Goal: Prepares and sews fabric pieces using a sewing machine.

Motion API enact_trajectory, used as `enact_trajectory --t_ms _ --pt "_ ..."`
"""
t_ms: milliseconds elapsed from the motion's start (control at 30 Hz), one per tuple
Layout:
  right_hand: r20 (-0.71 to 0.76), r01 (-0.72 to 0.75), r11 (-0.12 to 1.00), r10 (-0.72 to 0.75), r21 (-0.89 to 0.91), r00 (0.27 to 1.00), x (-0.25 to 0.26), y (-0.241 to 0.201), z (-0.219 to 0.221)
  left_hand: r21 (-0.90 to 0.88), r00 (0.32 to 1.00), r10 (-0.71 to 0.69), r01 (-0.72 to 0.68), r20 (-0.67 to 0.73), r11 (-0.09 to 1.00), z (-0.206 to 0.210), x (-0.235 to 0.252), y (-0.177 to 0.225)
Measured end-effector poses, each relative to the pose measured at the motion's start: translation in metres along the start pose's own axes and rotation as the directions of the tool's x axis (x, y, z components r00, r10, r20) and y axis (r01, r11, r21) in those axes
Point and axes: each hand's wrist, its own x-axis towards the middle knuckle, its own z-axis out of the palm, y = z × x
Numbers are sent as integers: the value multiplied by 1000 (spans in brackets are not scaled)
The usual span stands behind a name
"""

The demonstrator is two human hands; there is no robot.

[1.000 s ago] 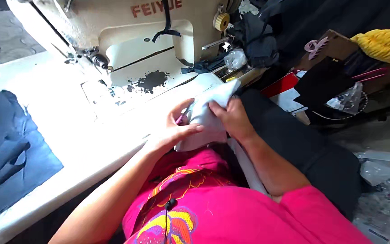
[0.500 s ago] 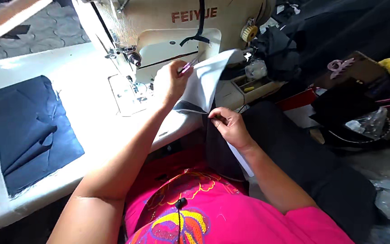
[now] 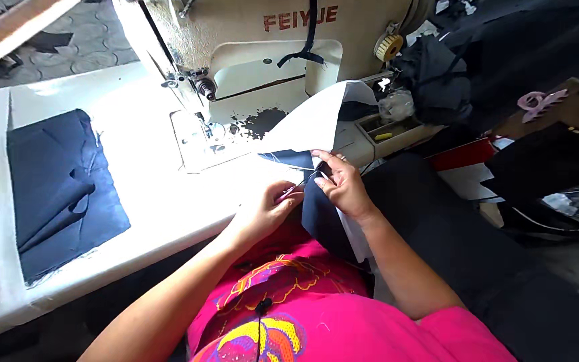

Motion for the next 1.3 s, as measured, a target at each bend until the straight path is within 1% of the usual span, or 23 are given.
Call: enact_trajectory --t_ms 67,133,200,267,367,400,433,467,533,600,667,800,900,1000,1100,1133,1200,1300 --pt "28 8 999 -9 45 1000 -3 -2 -1 6 1000 -4 4 -26 1000 10 10 -4" --pt "64 -34 996 29 86 998 -7 -9 -5 0 999 -2 2 -50 1000 21 21 -6" --pt "70 -81 988 72 130 995 -9 -10 -7 -6 998 -6 5 -64 1000 30 29 -9" --pt "-8 -81 987 83 141 996 -12 -8 -10 -65 997 22 -27 -77 998 36 31 -10" --pt "-229 -19 1000 19 1 973 -20 -1 -15 -182 988 89 -112 -127 977 38 26 -8" --pt "-273 0 999 -10 -34 962 -22 1 -17 -208 985 96 -124 -140 970 37 23 -5" --pt "-273 16 999 -26 -40 962 -25 0 -18 -227 983 104 -137 -152 964 37 20 -2" --pt "-222 22 999 -27 -24 975 -26 -2 -18 -241 980 120 -156 -159 958 37 18 -1" --pt "-20 -36 998 37 60 999 -28 -8 -17 -259 974 158 -196 -160 946 39 15 1" --pt "142 -147 978 126 149 982 -25 -13 -16 -254 965 210 -245 -159 935 41 14 1" --pt "215 -163 955 109 248 970 -21 -15 -21 -255 956 249 -282 -156 925 41 14 0" --pt "265 -128 885 6 447 964 -15 -16 -26 -277 960 261 -280 -104 919 38 9 -1" --pt "264 -128 847 -15 516 964 -9 -17 -27 -270 962 267 -274 -65 923 35 5 -2" --pt "193 -129 850 33 511 981 -5 -13 -29 -170 974 227 -227 -21 959 28 -4 -7" --pt "141 -122 863 60 490 988 -6 -8 -36 21 991 129 -130 22 991 20 -14 -9" --pt "144 -131 866 69 483 987 -7 -7 -38 61 995 100 -101 15 993 19 -17 -10" --pt "206 -171 873 83 457 975 -8 -8 -42 107 997 68 -66 -20 992 18 -20 -11" --pt "247 -209 858 99 470 964 -8 -11 -41 118 993 106 -99 -58 988 19 -17 -14"
